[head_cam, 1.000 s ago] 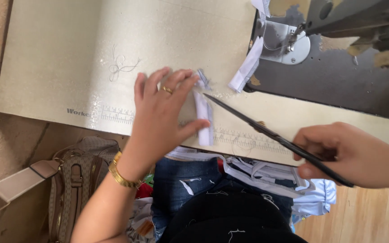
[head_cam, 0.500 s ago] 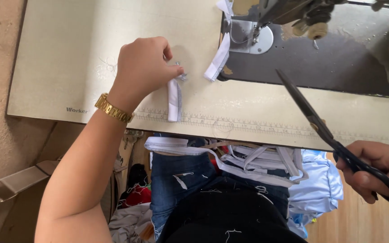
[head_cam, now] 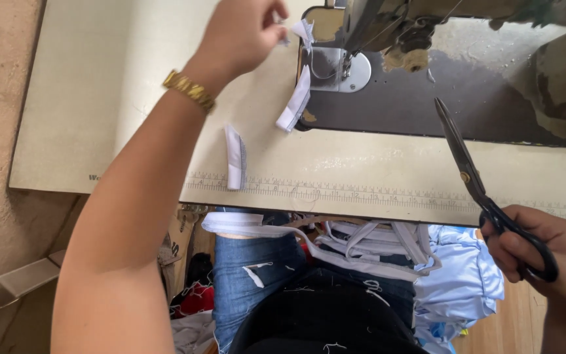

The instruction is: Preparing and cutting small white fabric strips at a sewing workstation.

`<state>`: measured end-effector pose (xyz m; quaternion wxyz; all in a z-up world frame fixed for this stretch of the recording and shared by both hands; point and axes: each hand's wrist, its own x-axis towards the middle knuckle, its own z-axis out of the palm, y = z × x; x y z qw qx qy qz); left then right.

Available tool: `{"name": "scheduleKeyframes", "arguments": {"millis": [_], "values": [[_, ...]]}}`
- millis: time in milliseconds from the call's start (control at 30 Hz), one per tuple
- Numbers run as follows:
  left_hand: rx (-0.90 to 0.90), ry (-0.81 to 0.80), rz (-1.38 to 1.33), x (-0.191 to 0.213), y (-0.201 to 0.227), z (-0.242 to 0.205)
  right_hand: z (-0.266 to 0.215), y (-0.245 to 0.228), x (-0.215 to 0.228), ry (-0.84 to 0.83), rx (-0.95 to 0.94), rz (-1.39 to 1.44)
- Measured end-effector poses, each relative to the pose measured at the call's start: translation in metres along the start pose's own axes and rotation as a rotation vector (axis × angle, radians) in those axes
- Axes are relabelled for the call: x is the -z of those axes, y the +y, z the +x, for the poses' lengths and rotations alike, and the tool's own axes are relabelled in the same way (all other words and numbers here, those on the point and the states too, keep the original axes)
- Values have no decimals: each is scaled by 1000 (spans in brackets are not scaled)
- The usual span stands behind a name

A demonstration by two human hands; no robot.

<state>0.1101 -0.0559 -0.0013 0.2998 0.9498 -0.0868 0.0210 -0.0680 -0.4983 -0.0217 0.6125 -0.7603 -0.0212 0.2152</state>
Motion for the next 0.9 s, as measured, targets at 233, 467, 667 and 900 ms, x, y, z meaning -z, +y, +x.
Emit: {"name": "scheduleKeyframes", "arguments": {"millis": [233, 467, 667, 900], "values": [[-223, -74, 277, -41, -12, 53, 8, 24, 6, 9, -11, 56], [-249, 202, 92, -1, -3, 8, 5, 34, 10, -29, 1, 178], [-266, 58, -178, 34, 77, -128, 9, 17, -7, 61, 25, 164], [-232, -530, -68, -13, 96, -193, 39, -31, -27, 302, -93, -358]]}}
